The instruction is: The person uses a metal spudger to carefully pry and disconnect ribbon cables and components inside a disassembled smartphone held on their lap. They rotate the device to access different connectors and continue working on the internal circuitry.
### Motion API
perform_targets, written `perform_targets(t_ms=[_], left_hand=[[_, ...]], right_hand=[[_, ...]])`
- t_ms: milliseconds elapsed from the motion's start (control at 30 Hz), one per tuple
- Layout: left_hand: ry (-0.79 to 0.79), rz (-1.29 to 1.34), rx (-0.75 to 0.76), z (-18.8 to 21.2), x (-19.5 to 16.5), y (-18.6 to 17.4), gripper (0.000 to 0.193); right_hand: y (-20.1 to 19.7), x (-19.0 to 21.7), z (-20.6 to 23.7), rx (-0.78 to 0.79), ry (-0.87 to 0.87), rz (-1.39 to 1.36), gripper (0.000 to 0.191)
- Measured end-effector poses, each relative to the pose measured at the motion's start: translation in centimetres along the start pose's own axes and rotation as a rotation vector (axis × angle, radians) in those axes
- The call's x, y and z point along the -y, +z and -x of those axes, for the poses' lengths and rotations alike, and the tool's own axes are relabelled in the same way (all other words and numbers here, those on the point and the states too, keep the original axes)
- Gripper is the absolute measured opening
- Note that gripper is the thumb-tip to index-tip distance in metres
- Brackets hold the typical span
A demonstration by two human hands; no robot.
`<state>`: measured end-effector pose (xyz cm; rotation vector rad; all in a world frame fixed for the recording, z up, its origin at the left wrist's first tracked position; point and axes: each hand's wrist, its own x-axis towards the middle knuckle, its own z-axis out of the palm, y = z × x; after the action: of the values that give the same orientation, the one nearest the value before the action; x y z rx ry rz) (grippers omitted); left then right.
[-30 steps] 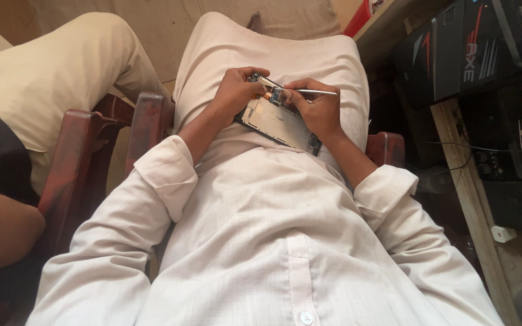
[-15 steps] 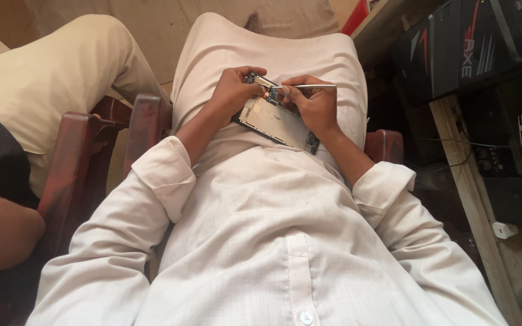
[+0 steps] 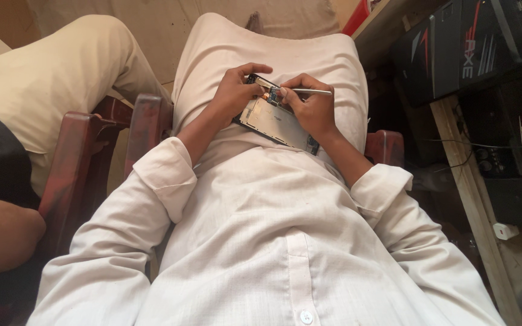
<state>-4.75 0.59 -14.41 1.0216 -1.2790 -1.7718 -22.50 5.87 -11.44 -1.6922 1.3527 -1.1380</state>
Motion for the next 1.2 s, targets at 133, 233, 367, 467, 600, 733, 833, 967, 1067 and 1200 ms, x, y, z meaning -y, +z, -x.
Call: perform_targets(t_ms=[133,233,367,467,600,733,833,967,1067,1200], left_hand=[[0.013,-0.017,0.009,-0.3,0.1,0.0,0.03],[0.019,-0.008,0.029,-0.3,0.2,0.2,0.023],[0.019,-0.043,0.016,-0.2,0.1,0.1,0.022],[0.006,-0.062,0.006,-0.1,0.1,0.1,0.022],[0.05,-0.098,-0.011,-0.1,0.0,0.2,0.024],[0.021,-0.109,-0.034,-0.1,0.1,0.2,0.027],[0.03,-0.13,-0.041,-0.2,0.3,0.2,0.025],[0.043,-0.08,-0.039,-0.3,0.4,0.3,0.022],[0.094,-0.104,-0.061,-0.1,0.4,0.3,0.014],[0.106,-0.195,-0.077,0.1,0.2,0.3,0.006]], right_hand=[[-0.5,-0.2,-0.7,0.05,0.07,-0.14,0.008],[-1.4,-0.4,-1.5,0.114,0.235,-0.285,0.009],[-2.4,-0.7,-2.4,0.178,0.37,-0.428,0.011],[-2.6,-1.0,-2.9,0.218,0.416,-0.444,0.013],[-2.9,-1.0,-3.3,0.249,0.443,-0.52,0.014],[-3.1,-1.0,-3.4,0.263,0.445,-0.556,0.015],[-3.2,-1.0,-3.6,0.279,0.456,-0.562,0.017],[-3.2,-0.9,-4.1,0.35,0.435,-0.56,0.02],[-3.5,-0.7,-4.4,0.377,0.441,-0.547,0.022],[-3.9,-0.4,-4.6,0.394,0.468,-0.522,0.025]])
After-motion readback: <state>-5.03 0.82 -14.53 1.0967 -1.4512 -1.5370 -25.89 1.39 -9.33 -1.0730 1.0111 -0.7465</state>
